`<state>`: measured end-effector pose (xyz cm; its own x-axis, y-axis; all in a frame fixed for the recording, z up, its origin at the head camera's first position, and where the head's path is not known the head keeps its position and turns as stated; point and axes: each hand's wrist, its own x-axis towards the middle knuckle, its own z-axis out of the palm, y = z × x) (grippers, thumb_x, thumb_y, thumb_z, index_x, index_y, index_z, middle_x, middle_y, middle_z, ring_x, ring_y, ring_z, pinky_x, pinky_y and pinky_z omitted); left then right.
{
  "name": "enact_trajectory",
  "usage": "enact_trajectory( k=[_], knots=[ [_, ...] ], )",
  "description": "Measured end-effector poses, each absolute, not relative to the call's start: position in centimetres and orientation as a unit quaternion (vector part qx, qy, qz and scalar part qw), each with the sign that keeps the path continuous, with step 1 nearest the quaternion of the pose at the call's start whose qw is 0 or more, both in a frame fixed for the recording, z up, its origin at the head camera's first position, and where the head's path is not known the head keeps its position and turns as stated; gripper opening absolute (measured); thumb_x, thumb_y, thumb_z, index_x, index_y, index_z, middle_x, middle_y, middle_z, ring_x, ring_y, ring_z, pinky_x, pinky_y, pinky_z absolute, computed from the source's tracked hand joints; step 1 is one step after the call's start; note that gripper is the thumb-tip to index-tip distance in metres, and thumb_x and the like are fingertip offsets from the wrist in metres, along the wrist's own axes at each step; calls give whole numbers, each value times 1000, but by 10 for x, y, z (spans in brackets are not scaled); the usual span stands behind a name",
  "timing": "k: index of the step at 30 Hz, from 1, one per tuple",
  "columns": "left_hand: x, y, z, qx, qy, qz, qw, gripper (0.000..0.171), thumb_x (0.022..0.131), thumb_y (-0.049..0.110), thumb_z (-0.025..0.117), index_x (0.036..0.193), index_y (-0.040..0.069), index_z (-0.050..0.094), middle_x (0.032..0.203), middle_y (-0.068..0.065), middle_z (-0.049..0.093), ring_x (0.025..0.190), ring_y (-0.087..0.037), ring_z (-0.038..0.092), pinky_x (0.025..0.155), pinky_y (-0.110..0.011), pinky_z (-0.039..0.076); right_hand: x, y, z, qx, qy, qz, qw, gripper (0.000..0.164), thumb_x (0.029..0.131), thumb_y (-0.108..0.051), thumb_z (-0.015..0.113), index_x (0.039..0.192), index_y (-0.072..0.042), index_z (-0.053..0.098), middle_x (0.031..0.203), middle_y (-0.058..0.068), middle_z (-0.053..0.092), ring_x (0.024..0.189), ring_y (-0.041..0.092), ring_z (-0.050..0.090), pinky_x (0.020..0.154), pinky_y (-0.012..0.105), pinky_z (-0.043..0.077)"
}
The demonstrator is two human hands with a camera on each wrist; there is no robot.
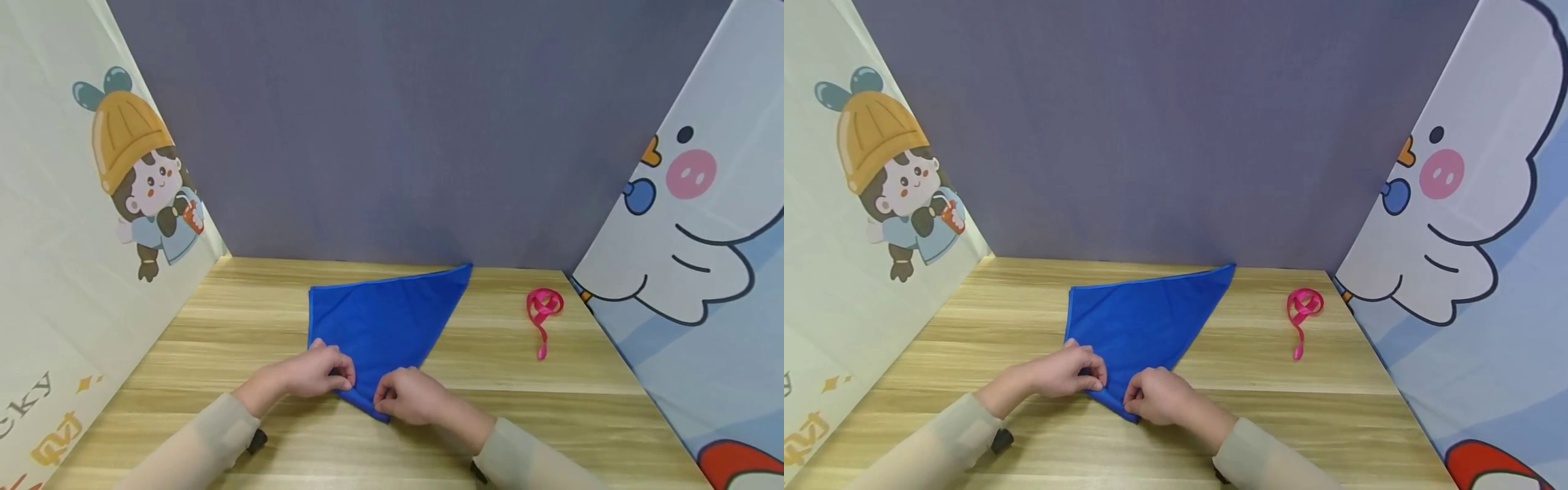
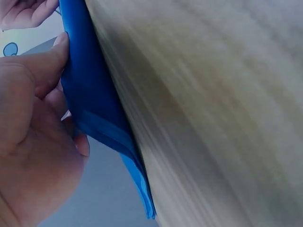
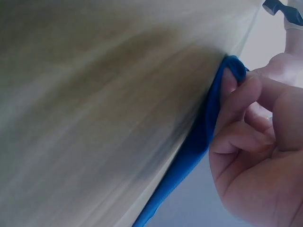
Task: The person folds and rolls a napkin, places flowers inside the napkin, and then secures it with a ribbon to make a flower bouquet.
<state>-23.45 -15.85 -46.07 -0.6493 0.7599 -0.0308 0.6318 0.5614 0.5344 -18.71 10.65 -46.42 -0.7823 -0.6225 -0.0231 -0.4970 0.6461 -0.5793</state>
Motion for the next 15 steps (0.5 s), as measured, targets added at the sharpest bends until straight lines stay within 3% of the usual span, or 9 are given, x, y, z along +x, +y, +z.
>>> enact_trajectory(
  k=[9,15],
  knots=[
    [-235,-157,-466,410,879,226,91,12,99,22,82,90,26,77,93,15,61,95,-5,47,88,-33,28,-190,105,-469,-308,907,-267,100,14,94,-16,85,88,-22,73,78,-16,63,75,-3,52,73,20,47],
    [-238,-158,-467,431,868,225,102,9,100,18,81,94,25,81,92,19,66,99,-2,57,99,-37,38,-192,105,-469,-328,900,-268,105,12,93,-12,84,91,-22,79,83,-16,64,81,-2,54,78,20,48]
  ],
)
